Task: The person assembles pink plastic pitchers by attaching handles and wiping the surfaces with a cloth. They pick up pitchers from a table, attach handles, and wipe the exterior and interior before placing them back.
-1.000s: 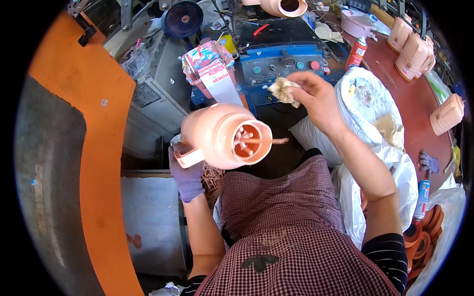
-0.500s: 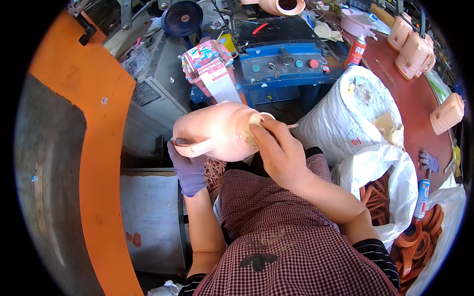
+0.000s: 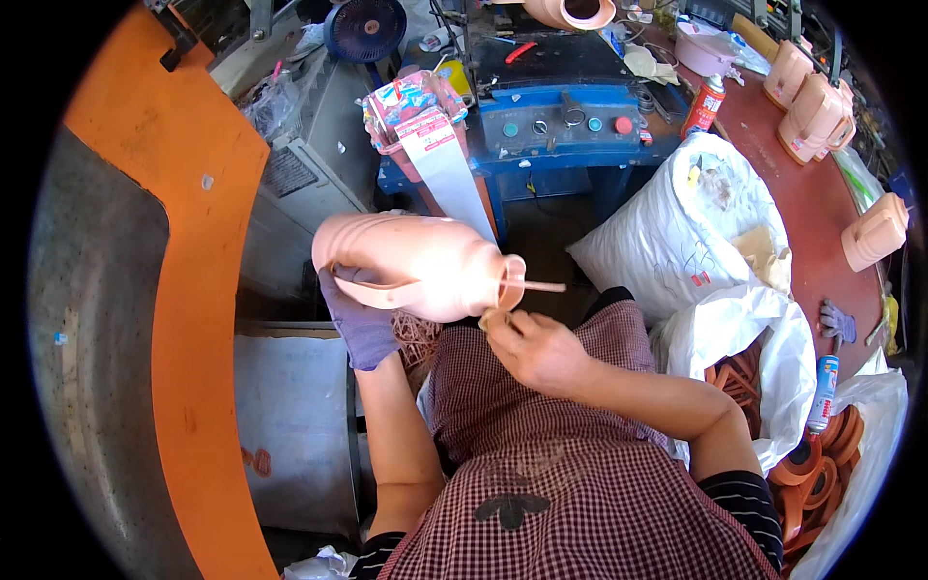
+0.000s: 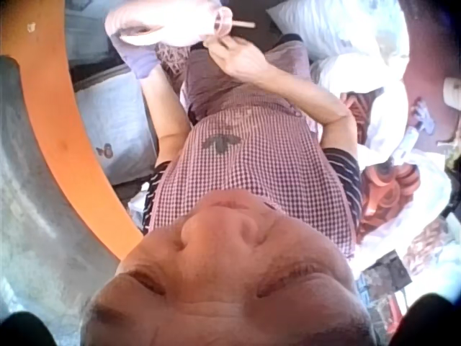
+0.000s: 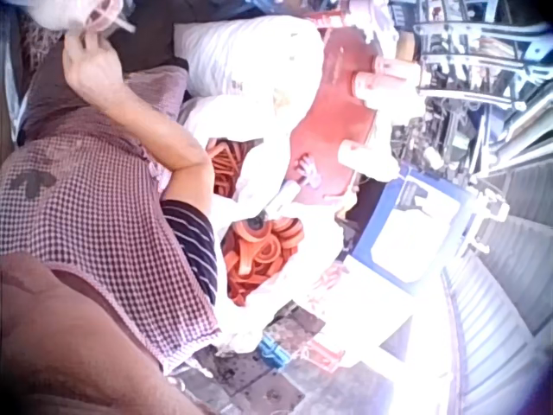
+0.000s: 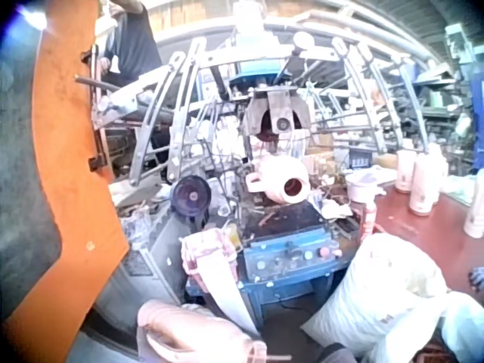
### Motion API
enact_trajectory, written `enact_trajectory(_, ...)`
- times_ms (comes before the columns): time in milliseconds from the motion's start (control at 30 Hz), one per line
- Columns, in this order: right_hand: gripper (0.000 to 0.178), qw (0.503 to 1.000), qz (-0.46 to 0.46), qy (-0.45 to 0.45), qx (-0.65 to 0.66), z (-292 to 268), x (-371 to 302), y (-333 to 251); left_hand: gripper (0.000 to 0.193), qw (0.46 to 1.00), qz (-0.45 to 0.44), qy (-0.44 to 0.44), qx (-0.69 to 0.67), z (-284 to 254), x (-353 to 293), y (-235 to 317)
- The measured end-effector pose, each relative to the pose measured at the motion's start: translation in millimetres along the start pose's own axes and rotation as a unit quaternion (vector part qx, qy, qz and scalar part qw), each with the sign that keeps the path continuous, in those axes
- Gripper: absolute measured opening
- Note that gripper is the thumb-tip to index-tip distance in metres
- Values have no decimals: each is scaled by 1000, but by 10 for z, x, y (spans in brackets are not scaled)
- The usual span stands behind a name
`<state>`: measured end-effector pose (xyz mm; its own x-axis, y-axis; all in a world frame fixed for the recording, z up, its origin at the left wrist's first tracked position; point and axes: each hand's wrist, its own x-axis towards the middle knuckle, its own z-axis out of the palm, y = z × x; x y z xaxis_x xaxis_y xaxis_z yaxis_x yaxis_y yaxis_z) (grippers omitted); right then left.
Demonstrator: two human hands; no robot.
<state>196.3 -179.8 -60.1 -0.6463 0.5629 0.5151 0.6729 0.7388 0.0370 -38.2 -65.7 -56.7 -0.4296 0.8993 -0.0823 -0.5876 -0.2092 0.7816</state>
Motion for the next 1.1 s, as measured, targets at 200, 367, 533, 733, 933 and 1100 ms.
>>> enact_trajectory(200, 20, 916, 234, 158, 284, 93, -388, 346, 26, 988, -78, -35, -132, -781, 499, -61)
enact_trajectory(367, 19, 673, 319, 253, 617, -221, 97, 708, 23, 952, 152, -101, 246, -879, 490, -184)
enact_trajectory(533, 17, 635, 349, 186, 664, -94, 470, 599, 9, 959, 157, -154, 177, -1266, 804, -231)
enact_trajectory(733, 14, 495, 458, 254, 693, 211, 203, 268, 18, 847, -172, -311, -396, -659, 506, 2)
enact_trajectory(933, 19, 792, 325, 184, 483, -12, -339, 36, 21, 989, 54, -96, -103, -659, 413, 34)
enact_trajectory(1100, 29, 978, 63, 198, 10, -740, 99, 420, 23, 988, 46, 0, -150, -155, 65, 224)
